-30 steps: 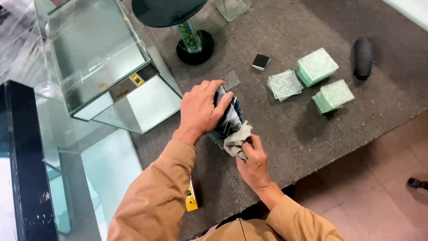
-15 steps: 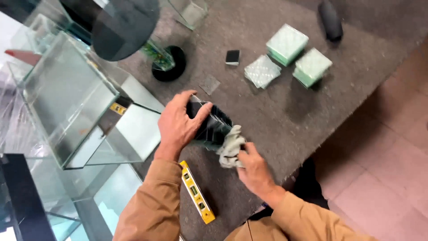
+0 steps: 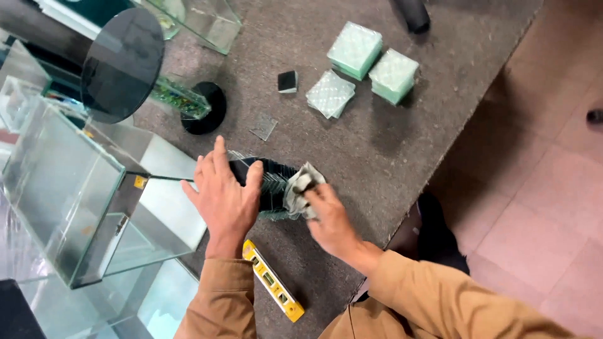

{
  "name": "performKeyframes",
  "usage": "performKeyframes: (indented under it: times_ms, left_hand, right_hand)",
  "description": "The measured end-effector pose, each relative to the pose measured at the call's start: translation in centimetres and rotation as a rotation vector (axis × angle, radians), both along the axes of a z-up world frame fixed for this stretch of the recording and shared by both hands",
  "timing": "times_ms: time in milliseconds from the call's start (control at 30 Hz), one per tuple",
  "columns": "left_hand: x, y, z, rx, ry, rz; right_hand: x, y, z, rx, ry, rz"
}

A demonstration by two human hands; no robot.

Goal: The person sits on the floor and wipes small square glass pieces with a cloth, stacking them into neat piles. They handle both dark and light-colored glass pieces, occasionally adjusting the stacks.

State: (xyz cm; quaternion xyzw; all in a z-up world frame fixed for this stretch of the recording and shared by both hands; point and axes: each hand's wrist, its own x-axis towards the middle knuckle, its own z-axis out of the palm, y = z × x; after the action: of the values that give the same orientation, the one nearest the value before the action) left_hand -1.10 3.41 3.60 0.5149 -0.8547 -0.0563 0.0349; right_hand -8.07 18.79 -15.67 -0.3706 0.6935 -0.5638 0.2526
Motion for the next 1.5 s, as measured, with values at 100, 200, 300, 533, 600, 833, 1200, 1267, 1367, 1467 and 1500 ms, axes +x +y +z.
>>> performKeyframes:
  times_ms: [100,200,300,533,600,833,1200,1267,1367,1467,1500]
  left_hand:
    - [1.2,-0.6,0.7,0.025,0.064,-0.093]
    - [1.5,-1.0,1.7,0.060,0.121,-0.202]
    - [2.5,-1.9,1.3,0.093,0.081,-0.218]
    - [2.7,-3.1,0.7,0.173,0.076,-0.188]
    - [3.6,-2.7,1.2,0.181,0.038,-0.229]
    - [3.7,-1.3,1.6,0.169,-0.042,-0.180]
    - [4.2,-1.1,1.5,0.170,-0.022,-0.183]
    - [4.0,-1.2,1.6,0.179,-0.036,-0.162]
    - [4.0,-1.7,1.1,0.191,-0.029,-0.158]
    - [4.4,-2.0,1.3,0.167,-0.026,-0.180]
    - [4.2,-2.0,1.4,0.193,-0.020,-0.170]
  right_hand:
    - [0.1,-0.4,-0.5,0.029,0.067,0.115]
    - [-1.4,0.4,-1.8,0.148,0.096,0.186]
    - [-0.3,1.1,-5.5,0.200,-0.001,0.154]
    - [1.7,-0.5,3.3,-0.026,0.181,0.204]
    - [2.0,1.3,2.3,-0.048,0.204,0.226]
    - [-2.6,6.4,-4.3,0.258,-0.050,0.115]
    - [-8.5,3.3,-4.2,0.234,-0.171,-0.002]
    - [-7.7,0.5,-1.9,0.153,-0.172,0.034]
    - [-6.3,-2.7,0.5,0.281,-0.101,0.302]
    - [-4.4,-3.6,-1.9,0.291,0.083,0.403]
    - [-5.2,-3.4,-2.4,0.439,0.228,0.520]
